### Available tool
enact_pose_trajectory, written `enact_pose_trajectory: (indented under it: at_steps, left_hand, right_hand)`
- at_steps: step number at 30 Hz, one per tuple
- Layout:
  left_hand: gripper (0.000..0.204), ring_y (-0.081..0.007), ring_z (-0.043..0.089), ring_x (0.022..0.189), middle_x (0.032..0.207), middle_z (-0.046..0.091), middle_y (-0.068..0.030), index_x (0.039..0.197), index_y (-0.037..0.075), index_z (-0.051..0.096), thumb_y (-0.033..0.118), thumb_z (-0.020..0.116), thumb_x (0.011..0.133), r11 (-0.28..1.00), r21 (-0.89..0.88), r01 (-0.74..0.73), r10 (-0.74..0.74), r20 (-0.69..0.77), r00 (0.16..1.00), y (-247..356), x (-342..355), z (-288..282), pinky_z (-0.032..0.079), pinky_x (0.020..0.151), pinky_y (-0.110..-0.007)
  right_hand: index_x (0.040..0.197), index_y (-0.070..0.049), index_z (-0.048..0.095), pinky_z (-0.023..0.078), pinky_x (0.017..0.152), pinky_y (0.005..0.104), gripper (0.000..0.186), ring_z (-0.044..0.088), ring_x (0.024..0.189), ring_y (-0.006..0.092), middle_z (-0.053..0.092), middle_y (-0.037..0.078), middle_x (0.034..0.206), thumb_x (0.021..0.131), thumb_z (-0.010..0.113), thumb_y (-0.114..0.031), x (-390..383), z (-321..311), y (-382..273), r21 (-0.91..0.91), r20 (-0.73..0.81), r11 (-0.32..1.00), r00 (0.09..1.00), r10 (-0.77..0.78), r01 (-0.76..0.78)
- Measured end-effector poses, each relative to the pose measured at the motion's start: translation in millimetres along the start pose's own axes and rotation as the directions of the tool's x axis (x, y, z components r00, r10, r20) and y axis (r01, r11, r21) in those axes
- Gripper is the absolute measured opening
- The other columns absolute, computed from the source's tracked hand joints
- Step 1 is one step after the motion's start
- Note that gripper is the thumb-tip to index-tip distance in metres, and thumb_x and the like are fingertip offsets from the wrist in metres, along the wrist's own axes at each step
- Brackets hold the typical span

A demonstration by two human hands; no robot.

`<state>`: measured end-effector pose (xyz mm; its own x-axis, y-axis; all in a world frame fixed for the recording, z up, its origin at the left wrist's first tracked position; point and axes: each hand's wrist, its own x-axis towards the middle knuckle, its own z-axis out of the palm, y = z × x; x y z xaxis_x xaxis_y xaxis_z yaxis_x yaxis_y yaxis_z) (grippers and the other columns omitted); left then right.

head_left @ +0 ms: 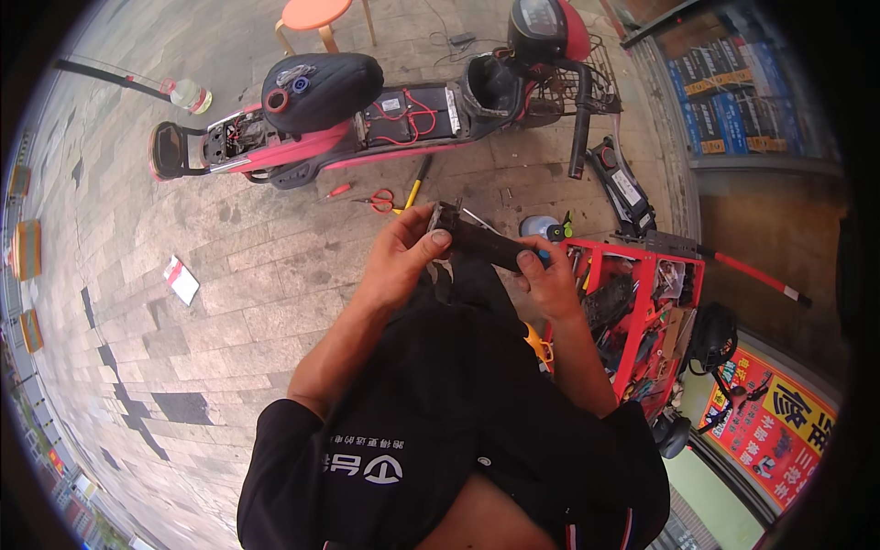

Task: The person removes the left handlebar grip from an electric scooter, uses a screwdriver to loosen a clamp, and then reattaches the grip. The person handles the handlebar, grip, and screwdriver throughout the process.

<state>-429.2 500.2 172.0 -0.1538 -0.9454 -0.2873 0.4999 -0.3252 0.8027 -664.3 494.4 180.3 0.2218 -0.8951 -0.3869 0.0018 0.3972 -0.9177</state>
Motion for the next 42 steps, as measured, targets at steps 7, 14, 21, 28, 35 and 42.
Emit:
enact_pose_trajectory:
  at_steps: [7,14,21,28,35,42]
  left_hand:
    - [0.045,-0.0141,0.059,0.089,0.104,0.061,-0.0066,0.117,0.001,0.051,0.026,0.068,0.084,0.994,-0.096,-0.049,0.045,-0.041,0.998,-20,-4,-4,0.048,0.076,-0.028]
    - [0.038,-0.0147,0.061,0.081,0.097,0.062,-0.0059,0.109,0.003,0.054,0.032,0.062,0.087,0.948,-0.198,0.248,-0.264,-0.061,0.963,-29,0,-19,0.049,0.073,-0.028]
    - [0.049,-0.0162,0.059,0.091,0.106,0.060,-0.0075,0.123,0.000,0.048,0.028,0.065,0.086,0.993,-0.062,0.098,-0.103,-0.089,0.991,-25,3,-12,0.048,0.076,-0.029]
    - [0.066,-0.0180,0.055,0.104,0.117,0.055,-0.0099,0.129,-0.003,0.040,0.021,0.075,0.078,0.993,-0.107,-0.057,0.055,-0.025,0.998,-22,1,0,0.044,0.091,-0.032]
    - [0.064,-0.0221,0.058,0.103,0.114,0.057,-0.0104,0.129,0.002,0.041,0.016,0.075,0.076,0.982,-0.156,-0.106,0.104,-0.020,0.994,-19,2,5,0.048,0.089,-0.038]
    - [0.063,-0.0199,0.060,0.098,0.109,0.058,-0.0094,0.128,0.003,0.042,0.019,0.074,0.077,0.994,-0.046,-0.097,0.092,-0.099,0.991,-14,2,7,0.050,0.085,-0.036]
  right_hand:
    - [0.098,-0.001,0.060,0.040,0.052,0.0249,0.034,0.049,0.060,0.0085,0.054,-0.002,0.072,0.080,0.073,-0.028,3,9,13,-0.161,-0.040,0.949,0.959,-0.282,0.272]
    - [0.100,0.000,0.061,0.044,0.068,0.0257,0.041,0.054,0.074,0.0122,0.059,0.003,0.083,0.076,0.076,-0.029,-5,12,9,-0.649,0.129,0.587,0.830,-0.542,0.484]
    - [0.098,-0.001,0.060,0.043,0.056,0.0278,0.039,0.051,0.064,0.0105,0.054,-0.002,0.070,0.082,0.070,-0.035,0,11,31,-0.237,-0.041,0.950,0.974,-0.221,0.205]
    - [0.102,-0.001,0.058,0.035,0.051,0.0173,0.033,0.045,0.057,0.0030,0.051,-0.003,0.069,0.088,0.064,-0.030,-3,9,38,0.173,0.032,0.983,0.998,0.055,-0.060]
    - [0.110,0.000,0.056,0.036,0.054,0.0191,0.033,0.043,0.059,0.0061,0.052,0.000,0.080,0.092,0.056,-0.028,-2,9,39,0.060,0.151,0.994,0.985,0.079,-0.089]
    - [0.112,0.000,0.055,0.040,0.062,0.0198,0.023,0.047,0.067,0.0064,0.056,0.002,0.084,0.093,0.049,-0.012,3,15,36,-0.016,0.058,0.995,0.993,-0.099,0.100]
